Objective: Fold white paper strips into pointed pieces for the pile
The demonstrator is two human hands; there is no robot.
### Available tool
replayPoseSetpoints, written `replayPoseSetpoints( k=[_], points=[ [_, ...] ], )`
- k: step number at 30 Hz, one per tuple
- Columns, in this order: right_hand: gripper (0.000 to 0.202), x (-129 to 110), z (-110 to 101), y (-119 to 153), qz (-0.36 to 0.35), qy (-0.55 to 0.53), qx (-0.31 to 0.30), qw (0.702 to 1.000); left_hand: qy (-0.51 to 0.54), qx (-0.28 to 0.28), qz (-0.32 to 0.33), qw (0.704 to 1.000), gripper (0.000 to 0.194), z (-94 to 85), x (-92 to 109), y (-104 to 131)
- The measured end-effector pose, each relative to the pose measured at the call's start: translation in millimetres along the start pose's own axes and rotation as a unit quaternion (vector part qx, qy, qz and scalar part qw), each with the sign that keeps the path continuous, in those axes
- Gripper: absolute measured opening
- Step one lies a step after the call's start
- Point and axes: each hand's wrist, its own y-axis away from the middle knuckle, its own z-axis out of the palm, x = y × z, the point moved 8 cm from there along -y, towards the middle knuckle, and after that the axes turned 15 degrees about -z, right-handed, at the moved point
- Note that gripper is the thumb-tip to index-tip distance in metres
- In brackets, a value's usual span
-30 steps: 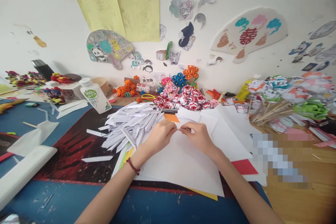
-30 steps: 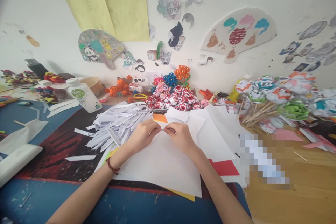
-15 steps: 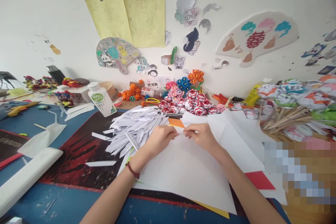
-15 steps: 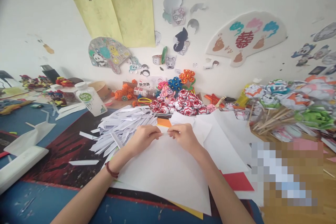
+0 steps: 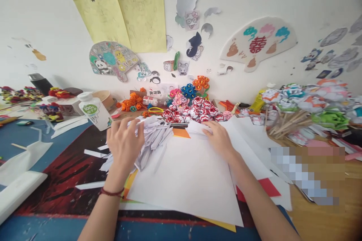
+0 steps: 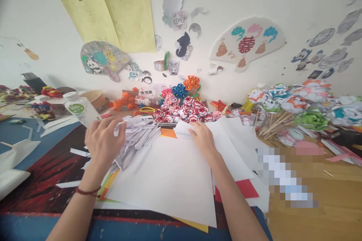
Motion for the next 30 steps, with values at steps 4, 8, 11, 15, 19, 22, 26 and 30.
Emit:
replayPoseSetpoints(
  k=[4, 8, 11, 15, 19, 22, 26, 30],
  points=[
    [0.022, -1, 20, 1, -0.035, 0.063, -0.084, 0.994, -0.03, 0.003, -0.003, 1.0, 0.025, 1.0, -2, -2],
    [0.015, -3, 16, 0, -0.038, 0.059, -0.076, 0.995, -0.01, -0.028, 0.021, 0.999, 0.024, 7.7, 15, 9],
    [0.017, -1, 12, 0, -0.031, 0.051, -0.071, 0.996, 0.002, -0.075, 0.058, 0.995, 0.023, 17.0, 30, 18],
    [0.02, 2, 11, 0, -0.005, 0.058, -0.051, 0.997, 0.025, -0.163, 0.111, 0.98, 0.024, 32.1, 54, 35],
    [0.018, 2, 12, 0, 0.018, 0.058, -0.018, 0.998, 0.027, -0.239, 0.176, 0.955, 0.025, 42.3, 92, 51],
    [0.019, 4, 13, 1, 0.03, 0.051, -0.002, 0.998, 0.037, -0.272, 0.206, 0.939, 0.022, 47.8, 123, 56],
    [0.028, 16, 7, 2, 0.059, 0.017, 0.037, 0.997, 0.092, -0.304, 0.136, 0.939, 0.023, 62.2, 137, 54],
    [0.025, 13, -10, 0, 0.063, 0.024, 0.116, 0.991, 0.164, -0.351, 0.026, 0.921, 0.025, 83.2, 125, 63]
  ],
)
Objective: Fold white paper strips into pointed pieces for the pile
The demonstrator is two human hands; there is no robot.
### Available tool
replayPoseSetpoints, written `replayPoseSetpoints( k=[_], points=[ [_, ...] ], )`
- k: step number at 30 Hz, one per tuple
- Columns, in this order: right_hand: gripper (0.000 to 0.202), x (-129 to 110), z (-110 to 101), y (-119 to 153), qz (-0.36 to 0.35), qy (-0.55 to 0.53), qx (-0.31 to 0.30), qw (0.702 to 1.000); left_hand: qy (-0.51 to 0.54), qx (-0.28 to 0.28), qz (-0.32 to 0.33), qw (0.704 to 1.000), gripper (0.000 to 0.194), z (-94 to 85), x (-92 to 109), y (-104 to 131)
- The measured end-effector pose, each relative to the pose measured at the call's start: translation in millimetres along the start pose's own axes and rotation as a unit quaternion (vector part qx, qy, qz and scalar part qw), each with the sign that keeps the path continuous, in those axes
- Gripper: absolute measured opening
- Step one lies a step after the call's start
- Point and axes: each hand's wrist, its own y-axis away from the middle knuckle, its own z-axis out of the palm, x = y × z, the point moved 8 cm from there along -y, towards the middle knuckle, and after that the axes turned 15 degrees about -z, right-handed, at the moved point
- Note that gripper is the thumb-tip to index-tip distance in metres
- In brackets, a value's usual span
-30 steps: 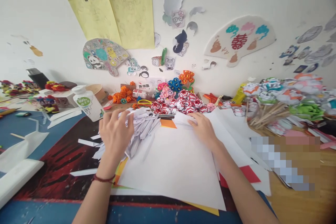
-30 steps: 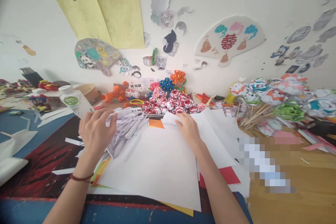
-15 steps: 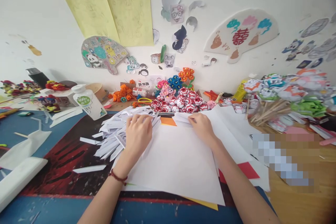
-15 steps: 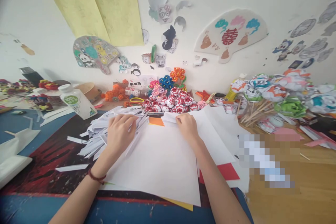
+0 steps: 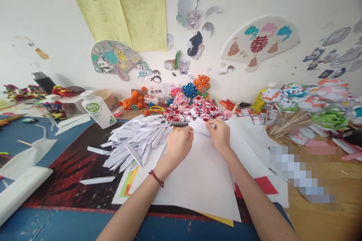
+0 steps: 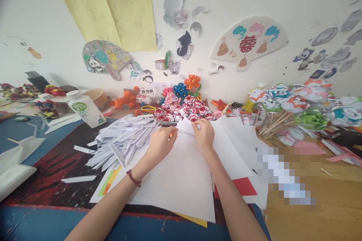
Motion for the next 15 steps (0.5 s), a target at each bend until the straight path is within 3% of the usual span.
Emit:
replayPoseSetpoints(
  k=[2, 4, 9, 15],
  points=[
    [0.021, -14, -14, -1, -0.011, -0.011, 0.074, 0.997, 0.069, -0.013, -0.04, 0.997, 0.025, 4.7, -10, -1],
    [0.019, -35, -20, -1, -0.035, -0.069, 0.099, 0.992, 0.166, -0.023, -0.069, 0.983, 0.028, 5.2, -17, -3],
    [0.015, -81, -10, 2, -0.068, -0.205, 0.043, 0.975, 0.411, -0.063, -0.093, 0.905, 0.033, 2.7, -26, -12],
    [0.013, -80, 8, 10, -0.002, -0.345, 0.005, 0.939, 0.491, -0.061, -0.119, 0.861, 0.031, 1.0, -38, -14]
  ],
)
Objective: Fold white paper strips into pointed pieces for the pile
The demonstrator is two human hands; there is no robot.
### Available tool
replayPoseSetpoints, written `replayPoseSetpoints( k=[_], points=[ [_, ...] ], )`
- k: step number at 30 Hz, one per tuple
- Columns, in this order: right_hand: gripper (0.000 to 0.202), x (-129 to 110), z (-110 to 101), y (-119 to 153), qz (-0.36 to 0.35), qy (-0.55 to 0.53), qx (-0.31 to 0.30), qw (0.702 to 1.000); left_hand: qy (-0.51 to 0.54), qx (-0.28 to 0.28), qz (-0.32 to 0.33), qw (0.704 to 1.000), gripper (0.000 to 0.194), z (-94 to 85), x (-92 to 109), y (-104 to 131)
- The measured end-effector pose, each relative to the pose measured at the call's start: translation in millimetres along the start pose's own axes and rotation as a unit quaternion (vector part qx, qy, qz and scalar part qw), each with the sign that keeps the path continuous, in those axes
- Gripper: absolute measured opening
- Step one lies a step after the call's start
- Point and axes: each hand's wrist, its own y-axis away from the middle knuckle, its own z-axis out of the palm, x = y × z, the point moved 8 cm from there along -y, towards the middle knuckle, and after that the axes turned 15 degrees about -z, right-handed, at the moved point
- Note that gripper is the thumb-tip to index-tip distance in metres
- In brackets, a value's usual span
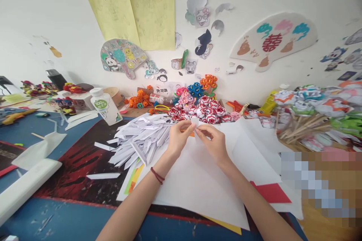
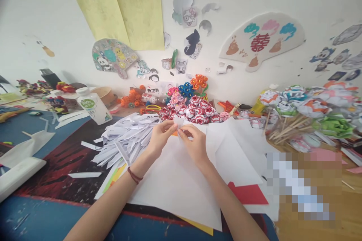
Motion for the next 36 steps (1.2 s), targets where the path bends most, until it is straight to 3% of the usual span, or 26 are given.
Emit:
replayPoseSetpoints(
  k=[5, 10, 16, 20, 24, 29, 36],
  points=[
    [0.014, 8, -3, 4, 0.051, -0.053, 0.023, 0.997, 0.026, -0.016, -0.033, 0.999, 0.034, 2.4, -2, 4],
    [0.011, 1, -3, 4, 0.042, -0.077, 0.031, 0.996, 0.052, -0.015, -0.055, 0.997, 0.034, 2.9, 0, 9],
    [0.013, 1, 6, 4, 0.036, -0.078, -0.012, 0.996, 0.121, -0.096, -0.043, 0.987, 0.038, 15.6, 6, 14],
    [0.02, 14, -2, 5, 0.09, -0.052, -0.008, 0.995, 0.12, -0.088, -0.05, 0.988, 0.04, 13.3, 2, 11],
    [0.027, 25, -16, 6, 0.132, -0.032, 0.021, 0.991, 0.082, -0.085, -0.042, 0.992, 0.041, 12.9, -2, 7],
    [0.034, 29, -20, 6, 0.145, -0.017, 0.016, 0.989, -0.039, -0.046, 0.019, 0.998, 0.035, 13.0, 0, 10],
    [0.026, 24, -14, 5, 0.12, -0.083, 0.007, 0.989, -0.087, -0.083, 0.02, 0.992, 0.027, 24.0, -3, 13]
  ],
)
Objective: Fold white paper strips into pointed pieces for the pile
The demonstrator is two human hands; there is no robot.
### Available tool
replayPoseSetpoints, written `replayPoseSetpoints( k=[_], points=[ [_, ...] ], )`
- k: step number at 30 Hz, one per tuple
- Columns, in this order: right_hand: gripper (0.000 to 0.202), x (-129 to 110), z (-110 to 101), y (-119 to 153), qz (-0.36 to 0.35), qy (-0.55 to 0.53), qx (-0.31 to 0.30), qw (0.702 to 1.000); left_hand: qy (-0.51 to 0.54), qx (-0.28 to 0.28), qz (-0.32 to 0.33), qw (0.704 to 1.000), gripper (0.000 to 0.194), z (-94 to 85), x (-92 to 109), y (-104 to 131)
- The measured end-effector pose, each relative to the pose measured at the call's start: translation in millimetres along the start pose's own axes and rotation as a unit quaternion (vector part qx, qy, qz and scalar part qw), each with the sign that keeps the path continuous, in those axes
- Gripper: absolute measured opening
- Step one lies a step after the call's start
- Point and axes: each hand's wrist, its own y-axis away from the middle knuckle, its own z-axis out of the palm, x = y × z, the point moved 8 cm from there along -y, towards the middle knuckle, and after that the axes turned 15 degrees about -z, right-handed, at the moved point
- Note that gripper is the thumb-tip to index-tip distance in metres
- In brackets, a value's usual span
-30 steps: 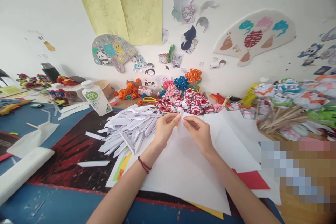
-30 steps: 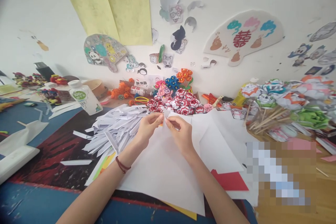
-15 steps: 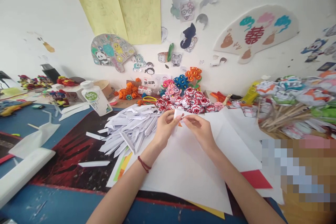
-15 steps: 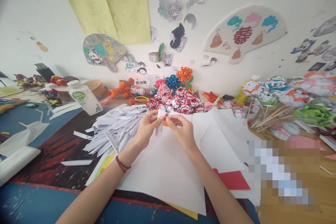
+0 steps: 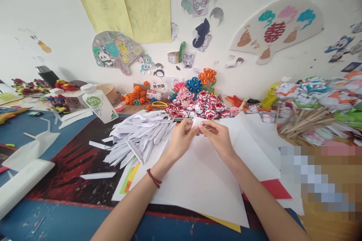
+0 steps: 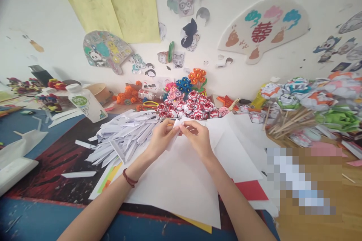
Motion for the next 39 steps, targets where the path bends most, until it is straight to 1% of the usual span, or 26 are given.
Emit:
replayPoseSetpoints(
  k=[3, 7, 10, 12, 19, 39],
  points=[
    [0.027, 0, -5, -1, -0.006, 0.01, 0.013, 1.0, -0.027, -0.004, 0.004, 1.0, 0.028, 0.3, 4, 0],
    [0.027, 2, -12, -2, -0.003, 0.058, 0.037, 0.998, -0.072, 0.027, 0.032, 0.997, 0.027, -6.7, 11, 1],
    [0.025, 3, -10, -1, 0.003, 0.043, 0.029, 0.999, -0.08, 0.052, 0.049, 0.994, 0.025, -12.4, 12, 1],
    [0.023, 3, -6, 0, 0.01, 0.024, 0.019, 0.999, -0.071, 0.06, 0.048, 0.994, 0.024, -14.7, 10, 0],
    [0.024, 2, -5, 0, 0.026, 0.014, 0.01, 1.0, -0.067, 0.068, 0.031, 0.995, 0.022, -15.6, 8, 0],
    [0.027, 7, -4, 1, 0.039, -0.004, 0.007, 0.999, -0.067, 0.079, 0.031, 0.994, 0.02, -17.6, 9, 1]
  ],
)
